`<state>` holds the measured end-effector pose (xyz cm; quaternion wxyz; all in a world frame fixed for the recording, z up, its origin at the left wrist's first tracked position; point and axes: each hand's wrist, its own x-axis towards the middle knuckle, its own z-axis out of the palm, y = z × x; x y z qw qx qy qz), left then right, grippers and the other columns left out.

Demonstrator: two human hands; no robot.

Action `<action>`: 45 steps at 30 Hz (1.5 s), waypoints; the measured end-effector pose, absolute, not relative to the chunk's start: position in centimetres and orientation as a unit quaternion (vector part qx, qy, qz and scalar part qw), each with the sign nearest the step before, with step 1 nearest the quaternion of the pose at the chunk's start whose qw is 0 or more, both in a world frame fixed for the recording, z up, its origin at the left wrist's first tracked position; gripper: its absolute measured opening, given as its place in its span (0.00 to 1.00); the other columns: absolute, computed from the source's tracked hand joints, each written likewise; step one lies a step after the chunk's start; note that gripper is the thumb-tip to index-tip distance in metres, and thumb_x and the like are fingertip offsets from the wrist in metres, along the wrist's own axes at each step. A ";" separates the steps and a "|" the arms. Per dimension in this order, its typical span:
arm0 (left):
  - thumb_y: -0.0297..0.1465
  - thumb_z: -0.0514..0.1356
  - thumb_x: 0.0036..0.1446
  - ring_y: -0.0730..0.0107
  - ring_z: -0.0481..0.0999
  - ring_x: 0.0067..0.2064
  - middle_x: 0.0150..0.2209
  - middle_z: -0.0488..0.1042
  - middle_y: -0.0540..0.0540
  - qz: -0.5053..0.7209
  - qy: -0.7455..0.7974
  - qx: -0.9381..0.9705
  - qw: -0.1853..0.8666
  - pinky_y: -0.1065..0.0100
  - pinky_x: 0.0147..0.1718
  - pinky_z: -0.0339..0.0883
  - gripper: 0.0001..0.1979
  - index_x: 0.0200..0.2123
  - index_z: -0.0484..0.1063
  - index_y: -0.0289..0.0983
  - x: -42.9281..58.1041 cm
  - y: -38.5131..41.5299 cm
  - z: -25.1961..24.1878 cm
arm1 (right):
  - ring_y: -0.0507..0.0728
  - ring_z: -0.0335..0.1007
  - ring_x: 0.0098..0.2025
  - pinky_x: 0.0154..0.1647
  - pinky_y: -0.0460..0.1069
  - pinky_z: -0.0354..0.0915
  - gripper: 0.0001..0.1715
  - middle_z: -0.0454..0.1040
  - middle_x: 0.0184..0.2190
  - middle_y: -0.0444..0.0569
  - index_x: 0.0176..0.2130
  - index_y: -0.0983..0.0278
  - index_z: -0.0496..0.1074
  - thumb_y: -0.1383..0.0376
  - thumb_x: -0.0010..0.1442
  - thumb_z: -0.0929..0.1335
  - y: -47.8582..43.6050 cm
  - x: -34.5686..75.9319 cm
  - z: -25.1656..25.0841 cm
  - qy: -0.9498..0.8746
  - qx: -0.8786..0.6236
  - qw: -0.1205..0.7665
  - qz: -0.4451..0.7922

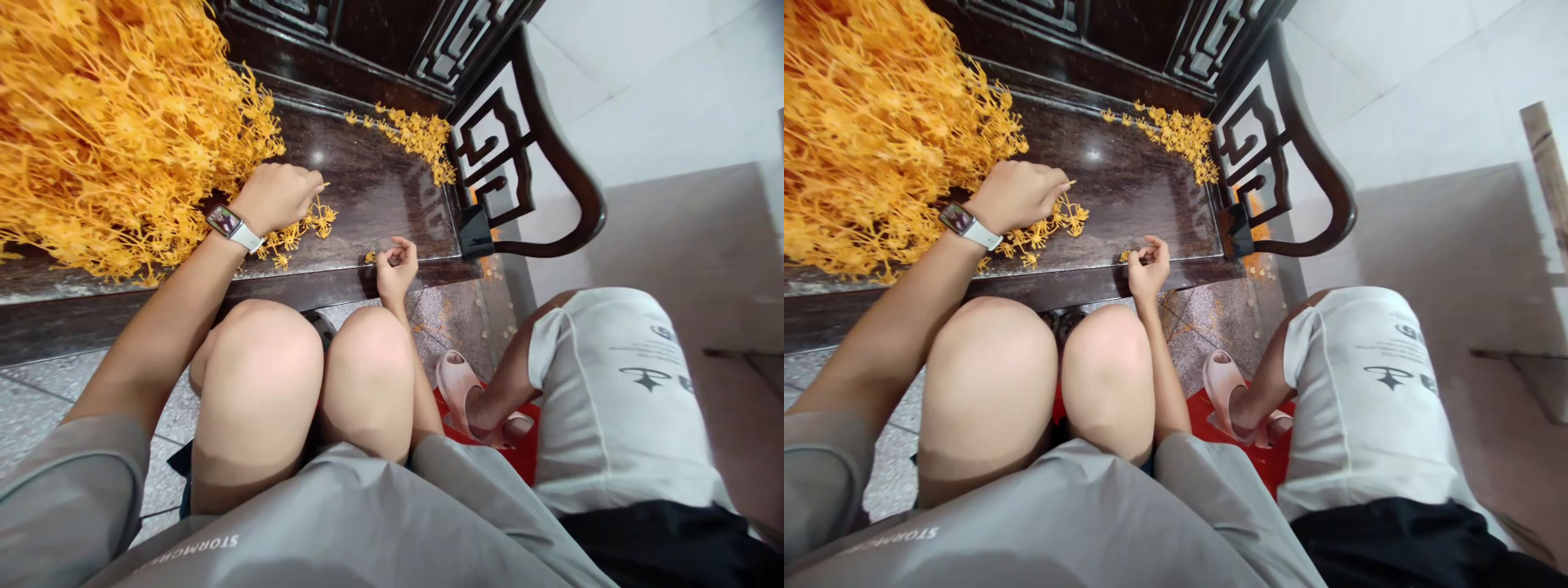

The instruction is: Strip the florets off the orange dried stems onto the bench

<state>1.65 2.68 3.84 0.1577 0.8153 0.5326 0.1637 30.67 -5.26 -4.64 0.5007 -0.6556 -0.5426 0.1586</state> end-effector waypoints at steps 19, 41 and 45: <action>0.43 0.49 0.76 0.46 0.85 0.52 0.48 0.86 0.35 0.225 0.507 0.813 0.177 0.51 0.52 0.72 0.25 0.54 0.85 0.39 1.8 3.1 3.2 | 0.66 0.73 0.51 0.65 0.65 0.66 0.08 0.83 0.41 0.51 0.42 0.57 0.80 0.62 0.62 0.73 -7.7 30.4 -2.6 -0.619 -0.674 0.381 0.131; 0.46 0.59 0.72 0.55 0.86 0.42 0.41 0.88 0.40 0.279 0.414 0.815 0.294 0.58 0.48 0.72 0.19 0.45 0.86 0.41 3.6 3.2 1.6 | 0.54 0.72 0.33 0.38 0.50 0.72 0.32 0.76 0.34 0.43 0.50 0.55 0.75 0.34 0.65 0.73 -3.8 25.7 -2.8 -0.529 -0.523 0.526 0.412; 0.47 0.61 0.71 0.52 0.87 0.45 0.42 0.88 0.40 0.250 0.418 0.828 0.278 0.56 0.51 0.71 0.19 0.44 0.87 0.43 3.6 3.1 1.5 | 0.54 0.71 0.37 0.45 0.50 0.70 0.28 0.74 0.34 0.43 0.41 0.57 0.74 0.37 0.66 0.73 -3.5 26.3 -3.1 -0.544 -0.516 0.539 0.385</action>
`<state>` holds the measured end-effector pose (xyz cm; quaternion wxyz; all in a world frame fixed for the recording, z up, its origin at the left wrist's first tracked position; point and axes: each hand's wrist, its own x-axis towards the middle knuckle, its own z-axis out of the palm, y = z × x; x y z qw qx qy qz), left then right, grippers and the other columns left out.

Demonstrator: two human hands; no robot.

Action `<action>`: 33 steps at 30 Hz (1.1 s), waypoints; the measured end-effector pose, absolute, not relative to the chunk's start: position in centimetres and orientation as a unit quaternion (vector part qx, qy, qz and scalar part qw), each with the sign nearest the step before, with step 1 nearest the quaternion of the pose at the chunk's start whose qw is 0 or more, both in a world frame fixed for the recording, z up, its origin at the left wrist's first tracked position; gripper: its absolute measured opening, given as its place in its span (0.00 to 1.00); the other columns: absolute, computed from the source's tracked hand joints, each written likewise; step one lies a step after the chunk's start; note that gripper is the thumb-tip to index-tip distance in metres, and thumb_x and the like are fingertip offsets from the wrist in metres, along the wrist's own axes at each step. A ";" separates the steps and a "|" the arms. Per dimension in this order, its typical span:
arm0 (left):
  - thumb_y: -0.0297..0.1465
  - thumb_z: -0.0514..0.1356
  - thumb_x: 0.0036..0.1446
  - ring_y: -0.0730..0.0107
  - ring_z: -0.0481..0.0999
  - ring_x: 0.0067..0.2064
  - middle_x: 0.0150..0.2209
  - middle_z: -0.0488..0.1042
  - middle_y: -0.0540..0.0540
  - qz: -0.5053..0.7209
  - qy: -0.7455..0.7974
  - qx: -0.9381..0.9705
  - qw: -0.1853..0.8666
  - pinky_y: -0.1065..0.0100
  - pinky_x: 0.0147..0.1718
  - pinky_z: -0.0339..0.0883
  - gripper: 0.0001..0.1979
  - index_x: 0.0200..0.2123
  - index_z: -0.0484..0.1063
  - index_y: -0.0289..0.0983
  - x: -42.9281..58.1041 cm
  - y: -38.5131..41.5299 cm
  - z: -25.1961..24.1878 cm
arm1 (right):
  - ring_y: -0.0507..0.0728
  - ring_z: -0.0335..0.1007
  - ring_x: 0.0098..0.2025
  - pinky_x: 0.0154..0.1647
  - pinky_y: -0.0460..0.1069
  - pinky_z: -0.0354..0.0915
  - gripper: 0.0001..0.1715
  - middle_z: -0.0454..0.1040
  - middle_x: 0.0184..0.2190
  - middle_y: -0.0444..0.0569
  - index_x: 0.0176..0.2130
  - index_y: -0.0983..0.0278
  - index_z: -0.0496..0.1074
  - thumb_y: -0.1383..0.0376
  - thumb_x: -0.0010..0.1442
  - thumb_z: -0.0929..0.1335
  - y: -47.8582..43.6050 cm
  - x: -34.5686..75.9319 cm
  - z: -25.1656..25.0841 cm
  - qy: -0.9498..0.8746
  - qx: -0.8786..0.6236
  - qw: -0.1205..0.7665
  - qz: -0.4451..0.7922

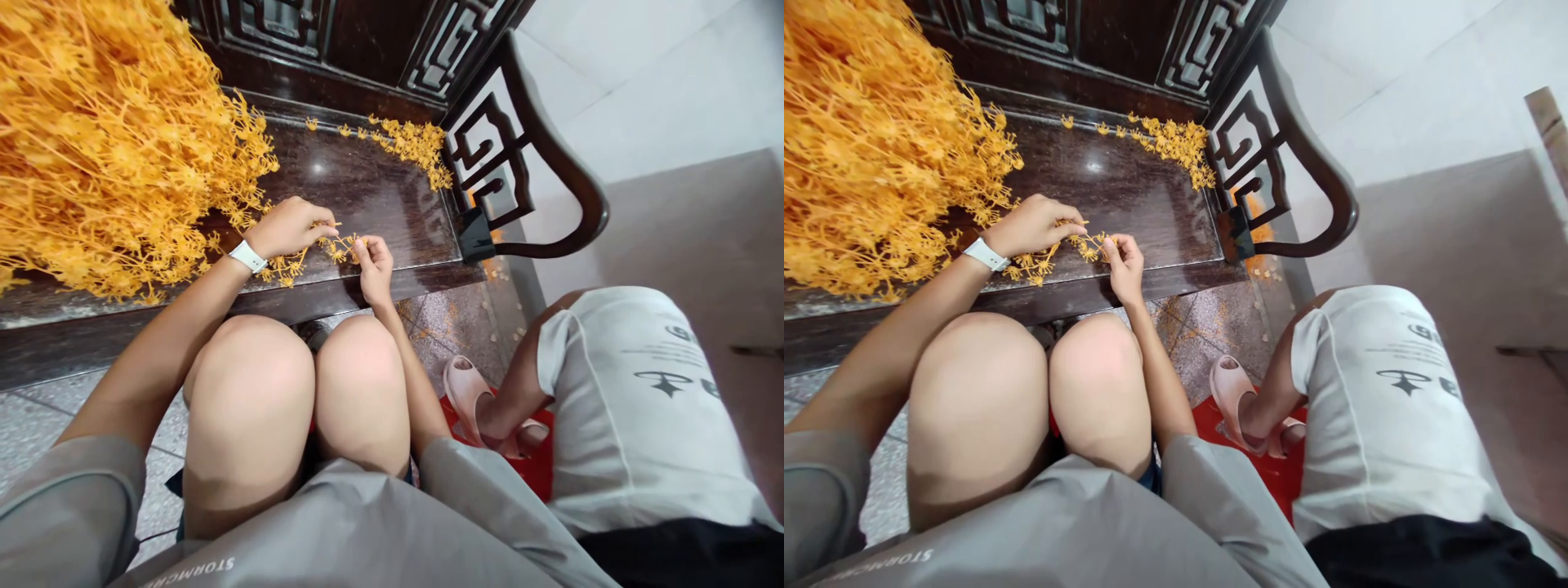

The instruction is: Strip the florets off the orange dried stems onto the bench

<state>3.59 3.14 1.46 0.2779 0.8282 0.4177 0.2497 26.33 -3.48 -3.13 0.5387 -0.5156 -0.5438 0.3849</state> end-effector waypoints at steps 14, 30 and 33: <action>0.37 0.59 0.67 0.48 0.83 0.49 0.39 0.87 0.41 0.197 0.432 0.862 0.177 0.50 0.52 0.72 0.16 0.41 0.89 0.45 4.8 2.0 2.3 | 0.56 0.66 0.38 0.46 0.52 0.71 0.24 0.65 0.35 0.44 0.36 0.56 0.59 0.45 0.68 0.71 -2.3 28.2 -4.5 -0.430 -0.549 0.601 0.391; 0.43 0.54 0.76 0.55 0.77 0.51 0.46 0.85 0.42 0.189 0.521 0.813 0.176 0.53 0.53 0.67 0.19 0.48 0.83 0.41 0.5 3.6 3.4 | 0.55 0.77 0.49 0.48 0.49 0.75 0.26 0.76 0.49 0.50 0.54 0.56 0.70 0.44 0.67 0.74 -2.4 29.0 -4.9 -0.422 -0.596 0.607 0.315; 0.41 0.54 0.76 0.54 0.76 0.50 0.48 0.85 0.40 0.182 0.527 0.809 0.186 0.53 0.55 0.67 0.19 0.50 0.82 0.39 0.1 3.9 3.4 | 0.54 0.76 0.44 0.45 0.49 0.74 0.32 0.75 0.42 0.46 0.62 0.55 0.68 0.46 0.66 0.76 -2.2 29.1 -5.5 -0.416 -0.573 0.628 0.322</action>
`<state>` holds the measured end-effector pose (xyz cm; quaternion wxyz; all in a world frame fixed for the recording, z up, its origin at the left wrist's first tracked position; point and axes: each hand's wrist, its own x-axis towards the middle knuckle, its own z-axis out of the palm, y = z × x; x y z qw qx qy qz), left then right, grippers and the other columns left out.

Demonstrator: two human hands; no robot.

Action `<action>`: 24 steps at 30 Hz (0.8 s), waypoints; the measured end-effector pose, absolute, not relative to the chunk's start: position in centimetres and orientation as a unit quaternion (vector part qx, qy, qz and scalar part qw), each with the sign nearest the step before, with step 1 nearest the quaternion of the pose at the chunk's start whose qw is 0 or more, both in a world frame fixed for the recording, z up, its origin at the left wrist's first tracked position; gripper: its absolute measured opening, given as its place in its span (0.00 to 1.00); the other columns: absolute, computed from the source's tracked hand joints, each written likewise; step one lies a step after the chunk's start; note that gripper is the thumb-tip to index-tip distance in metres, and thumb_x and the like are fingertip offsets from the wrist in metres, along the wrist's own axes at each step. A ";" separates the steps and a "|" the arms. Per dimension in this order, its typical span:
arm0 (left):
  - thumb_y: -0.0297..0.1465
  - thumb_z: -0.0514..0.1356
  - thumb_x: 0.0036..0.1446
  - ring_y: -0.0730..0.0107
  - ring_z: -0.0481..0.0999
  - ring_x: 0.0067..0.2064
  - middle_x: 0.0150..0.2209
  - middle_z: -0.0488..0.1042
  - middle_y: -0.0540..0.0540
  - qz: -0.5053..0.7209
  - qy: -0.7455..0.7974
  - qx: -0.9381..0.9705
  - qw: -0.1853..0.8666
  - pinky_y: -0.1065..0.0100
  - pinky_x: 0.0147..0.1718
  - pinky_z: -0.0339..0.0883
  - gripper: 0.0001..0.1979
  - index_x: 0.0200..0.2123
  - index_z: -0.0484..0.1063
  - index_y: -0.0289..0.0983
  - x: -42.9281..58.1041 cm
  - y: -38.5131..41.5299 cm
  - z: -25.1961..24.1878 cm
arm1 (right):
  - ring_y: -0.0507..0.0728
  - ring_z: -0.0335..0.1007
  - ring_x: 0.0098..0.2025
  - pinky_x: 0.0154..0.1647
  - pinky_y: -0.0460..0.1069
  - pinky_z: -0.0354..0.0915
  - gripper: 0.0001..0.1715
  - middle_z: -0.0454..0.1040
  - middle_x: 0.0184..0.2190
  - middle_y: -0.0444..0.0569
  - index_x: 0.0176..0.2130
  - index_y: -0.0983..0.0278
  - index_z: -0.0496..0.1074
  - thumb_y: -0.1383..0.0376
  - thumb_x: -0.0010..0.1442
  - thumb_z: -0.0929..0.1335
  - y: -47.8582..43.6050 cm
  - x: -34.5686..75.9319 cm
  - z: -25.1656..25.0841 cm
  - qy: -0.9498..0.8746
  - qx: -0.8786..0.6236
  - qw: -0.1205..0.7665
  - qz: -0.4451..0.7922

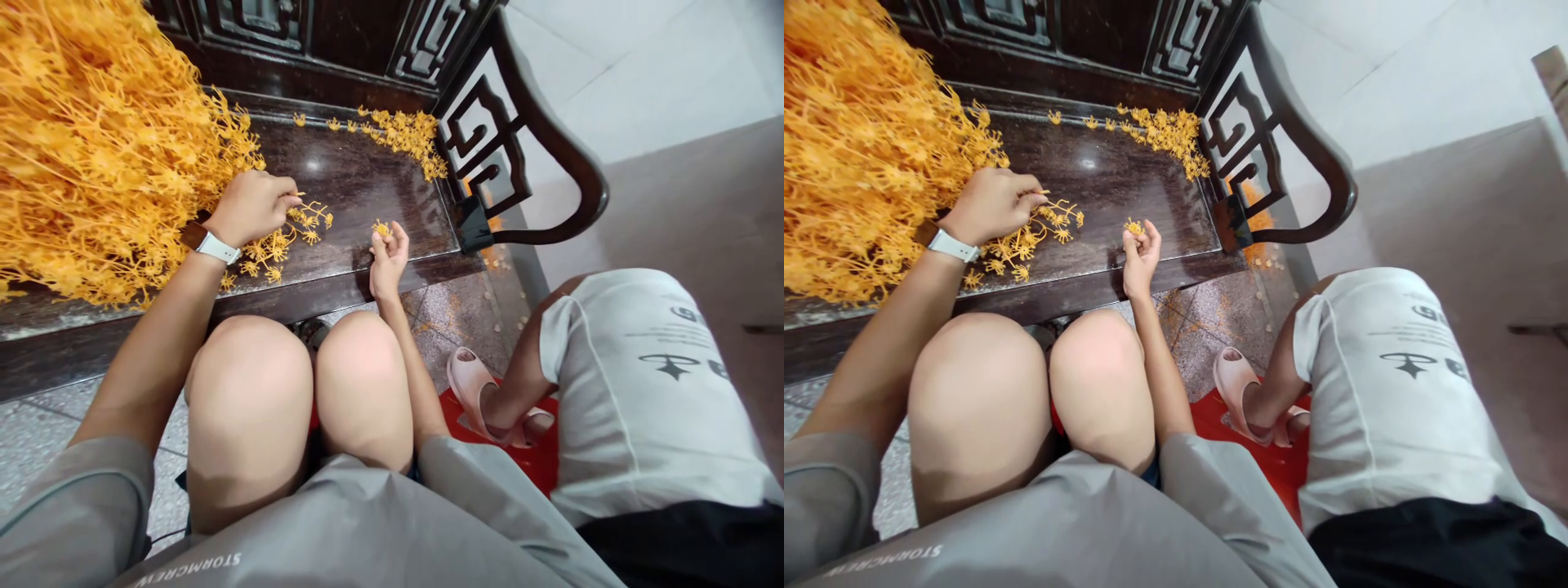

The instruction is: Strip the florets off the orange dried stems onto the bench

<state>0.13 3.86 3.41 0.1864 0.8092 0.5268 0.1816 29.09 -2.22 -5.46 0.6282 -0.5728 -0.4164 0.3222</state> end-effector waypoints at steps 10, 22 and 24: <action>0.36 0.58 0.76 0.58 0.75 0.49 0.47 0.83 0.40 0.186 0.532 0.804 0.191 0.56 0.57 0.65 0.14 0.51 0.82 0.36 0.3 3.9 3.2 | 0.53 0.73 0.36 0.50 0.52 0.74 0.41 0.74 0.33 0.39 0.70 0.56 0.66 0.54 0.64 0.78 -2.7 28.9 -5.8 -0.479 -0.553 0.606 0.311; 0.37 0.55 0.74 0.48 0.83 0.52 0.45 0.85 0.38 0.162 0.527 0.825 0.127 0.54 0.52 0.70 0.18 0.51 0.84 0.38 1.1 3.5 2.9 | 0.68 0.69 0.72 0.76 0.78 0.57 0.56 0.74 0.70 0.60 0.83 0.54 0.41 0.52 0.71 0.71 1.5 27.7 -4.9 -0.657 -0.597 0.421 0.186; 0.38 0.56 0.73 0.46 0.83 0.52 0.44 0.85 0.38 0.166 0.526 0.823 0.135 0.53 0.52 0.71 0.17 0.49 0.85 0.40 1.1 3.5 2.8 | 0.69 0.66 0.74 0.77 0.78 0.56 0.52 0.77 0.67 0.60 0.83 0.56 0.46 0.52 0.72 0.70 1.4 28.2 -5.2 -0.645 -0.608 0.429 0.174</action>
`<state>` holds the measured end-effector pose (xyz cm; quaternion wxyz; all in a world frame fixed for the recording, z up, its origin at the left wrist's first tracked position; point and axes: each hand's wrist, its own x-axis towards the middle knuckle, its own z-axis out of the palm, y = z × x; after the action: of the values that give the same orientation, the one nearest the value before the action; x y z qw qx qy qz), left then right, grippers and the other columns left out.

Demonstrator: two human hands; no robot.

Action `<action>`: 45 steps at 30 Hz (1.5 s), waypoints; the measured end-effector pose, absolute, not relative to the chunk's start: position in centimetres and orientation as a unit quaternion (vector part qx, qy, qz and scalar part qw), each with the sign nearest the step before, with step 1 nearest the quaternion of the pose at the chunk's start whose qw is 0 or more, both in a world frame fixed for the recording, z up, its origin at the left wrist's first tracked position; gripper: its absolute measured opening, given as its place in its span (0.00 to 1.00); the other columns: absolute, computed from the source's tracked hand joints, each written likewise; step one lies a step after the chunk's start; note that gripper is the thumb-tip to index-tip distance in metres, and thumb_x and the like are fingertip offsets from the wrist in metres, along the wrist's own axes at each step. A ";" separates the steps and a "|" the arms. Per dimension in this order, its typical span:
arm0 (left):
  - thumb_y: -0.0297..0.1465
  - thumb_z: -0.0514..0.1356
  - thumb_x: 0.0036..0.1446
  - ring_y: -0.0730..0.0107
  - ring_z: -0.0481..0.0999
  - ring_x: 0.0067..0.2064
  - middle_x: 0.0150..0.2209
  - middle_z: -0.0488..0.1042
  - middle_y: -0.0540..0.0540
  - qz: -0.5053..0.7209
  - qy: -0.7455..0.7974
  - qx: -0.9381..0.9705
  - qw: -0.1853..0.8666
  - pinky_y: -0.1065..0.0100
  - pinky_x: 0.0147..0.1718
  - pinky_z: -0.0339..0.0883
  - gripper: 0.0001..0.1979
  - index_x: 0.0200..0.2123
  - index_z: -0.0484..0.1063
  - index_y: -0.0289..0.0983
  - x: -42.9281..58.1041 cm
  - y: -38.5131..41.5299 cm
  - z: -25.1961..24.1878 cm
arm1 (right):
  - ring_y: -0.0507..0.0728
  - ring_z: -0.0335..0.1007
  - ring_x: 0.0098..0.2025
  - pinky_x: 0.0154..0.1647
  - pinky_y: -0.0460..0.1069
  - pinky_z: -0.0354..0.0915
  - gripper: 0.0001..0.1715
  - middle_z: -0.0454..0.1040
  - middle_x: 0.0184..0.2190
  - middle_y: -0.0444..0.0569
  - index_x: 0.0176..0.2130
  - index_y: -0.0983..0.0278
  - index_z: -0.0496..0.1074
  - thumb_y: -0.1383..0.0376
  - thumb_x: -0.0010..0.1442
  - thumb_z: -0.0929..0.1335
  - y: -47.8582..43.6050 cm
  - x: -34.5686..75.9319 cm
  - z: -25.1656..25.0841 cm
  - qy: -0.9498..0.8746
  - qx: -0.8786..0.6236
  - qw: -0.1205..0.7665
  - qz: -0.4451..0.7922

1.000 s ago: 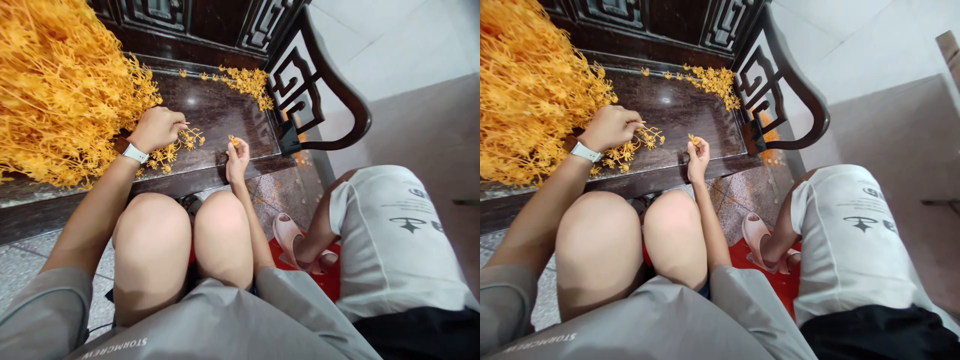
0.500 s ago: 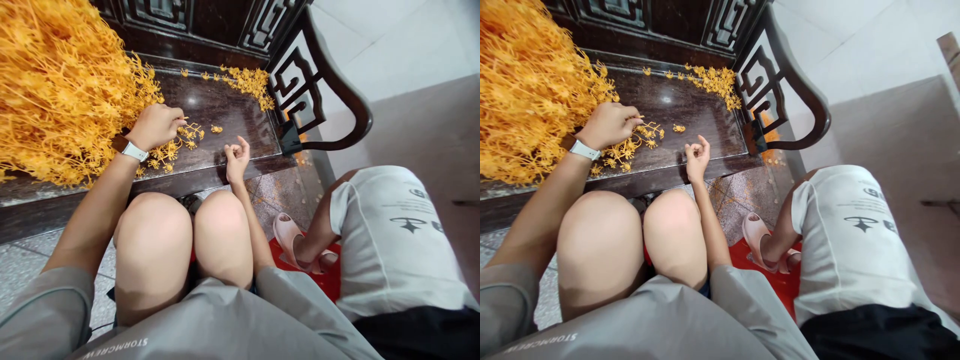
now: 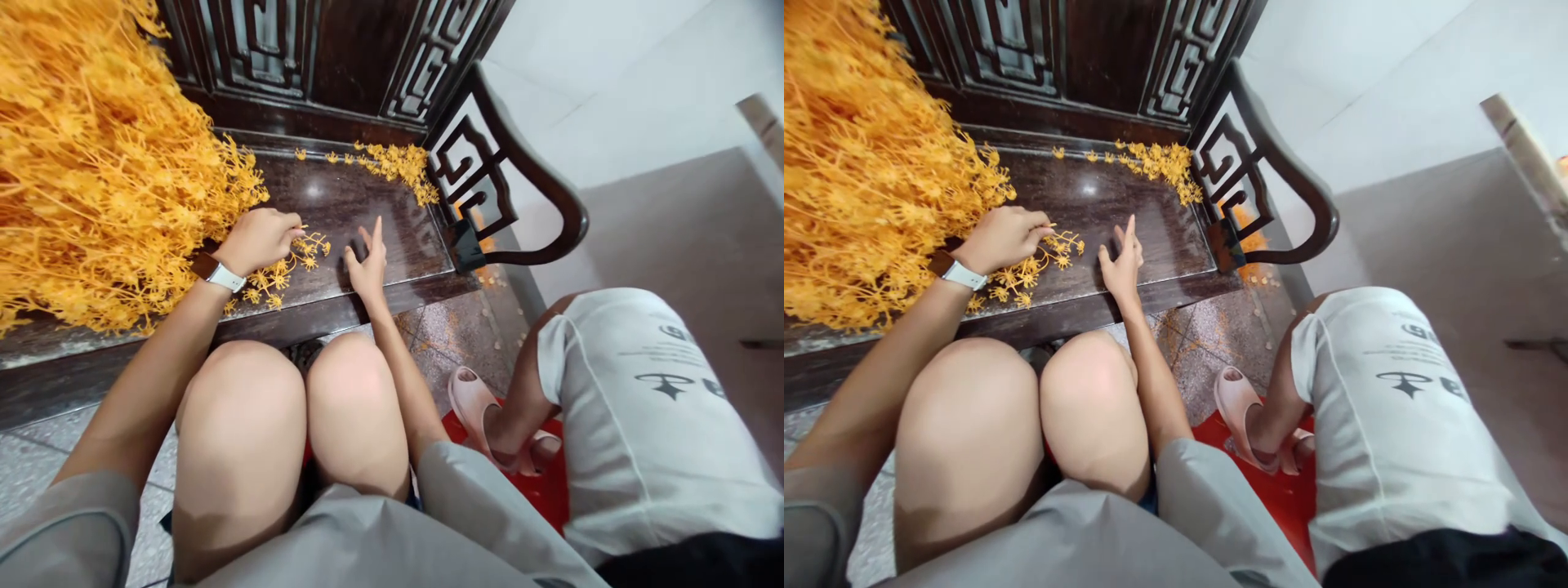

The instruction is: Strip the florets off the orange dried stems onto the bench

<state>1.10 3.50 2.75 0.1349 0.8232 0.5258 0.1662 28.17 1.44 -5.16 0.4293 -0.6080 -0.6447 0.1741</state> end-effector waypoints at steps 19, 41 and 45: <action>0.42 0.58 0.73 0.62 0.76 0.31 0.30 0.81 0.46 0.353 0.454 0.773 0.268 0.62 0.37 0.63 0.17 0.38 0.81 0.39 3.3 3.0 2.1 | 0.55 0.78 0.36 0.45 0.51 0.74 0.29 0.82 0.37 0.47 0.47 0.60 0.80 0.40 0.76 0.65 0.0 27.2 -3.2 -0.670 -0.509 0.458 0.286; 0.39 0.51 0.76 0.47 0.81 0.53 0.45 0.82 0.37 0.254 0.631 0.722 0.128 0.55 0.52 0.69 0.17 0.52 0.79 0.40 1.8 3.0 3.3 | 0.60 0.74 0.46 0.61 0.60 0.71 0.31 0.78 0.37 0.45 0.66 0.60 0.72 0.63 0.65 0.70 -0.1 27.7 -4.2 -0.666 -0.570 0.448 0.176; 0.37 0.53 0.76 0.47 0.82 0.51 0.44 0.82 0.35 0.220 0.658 0.713 0.103 0.54 0.49 0.69 0.16 0.51 0.79 0.38 1.4 3.1 3.8 | 0.65 0.79 0.59 0.71 0.65 0.67 0.46 0.82 0.36 0.44 0.78 0.58 0.60 0.60 0.67 0.72 -0.5 25.1 -3.4 -0.748 -0.489 0.397 0.208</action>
<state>1.45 3.08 3.81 0.1030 0.7130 0.6577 0.2201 25.12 -0.50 -3.40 0.3973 -0.4889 -0.7484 0.2075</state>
